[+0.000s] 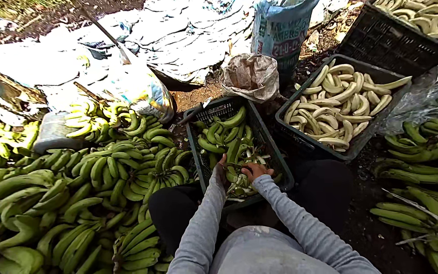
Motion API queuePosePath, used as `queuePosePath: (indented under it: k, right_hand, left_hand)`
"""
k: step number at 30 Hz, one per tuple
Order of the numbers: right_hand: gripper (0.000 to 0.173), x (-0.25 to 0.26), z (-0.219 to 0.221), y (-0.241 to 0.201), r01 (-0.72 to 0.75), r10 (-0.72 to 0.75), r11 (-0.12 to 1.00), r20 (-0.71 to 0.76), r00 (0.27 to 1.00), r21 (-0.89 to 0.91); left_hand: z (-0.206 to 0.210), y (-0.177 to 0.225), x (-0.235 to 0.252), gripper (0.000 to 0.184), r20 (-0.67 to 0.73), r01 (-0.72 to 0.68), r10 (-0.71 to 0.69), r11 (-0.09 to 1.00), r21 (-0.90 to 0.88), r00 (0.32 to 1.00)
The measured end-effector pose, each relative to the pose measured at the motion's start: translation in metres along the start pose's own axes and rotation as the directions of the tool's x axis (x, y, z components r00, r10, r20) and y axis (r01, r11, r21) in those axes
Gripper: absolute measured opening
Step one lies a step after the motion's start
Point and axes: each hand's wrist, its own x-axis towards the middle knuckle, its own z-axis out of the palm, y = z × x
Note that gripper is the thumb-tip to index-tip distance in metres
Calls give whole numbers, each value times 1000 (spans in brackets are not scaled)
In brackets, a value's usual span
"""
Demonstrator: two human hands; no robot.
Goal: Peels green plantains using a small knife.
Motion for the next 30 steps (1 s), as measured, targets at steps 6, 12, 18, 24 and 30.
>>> queuePosePath:
  k: [6,12,18,24,30]
  right_hand:
    - [47,57,-40,-15,-152,153,988,-484,862,40]
    - [48,-7,-37,-17,84,-72,987,94,993,-135]
    - [44,19,7,-7,-7,-5,999,-225,974,-50]
    - [46,55,-49,-32,5,-47,995,-418,907,-102]
    - [47,-24,-5,-19,-109,109,994,-9,994,0]
  left_hand:
    - [1,-16,-12,44,-222,-9,7,1000,-10,975]
    - [-4,10,-12,47,-266,-137,162,985,109,950]
    - [-3,5,0,47,-103,57,-48,995,82,994]
    - [2,-4,-17,43,-171,-54,112,948,313,979]
    - [-8,1,45,43,-293,-76,558,544,836,776]
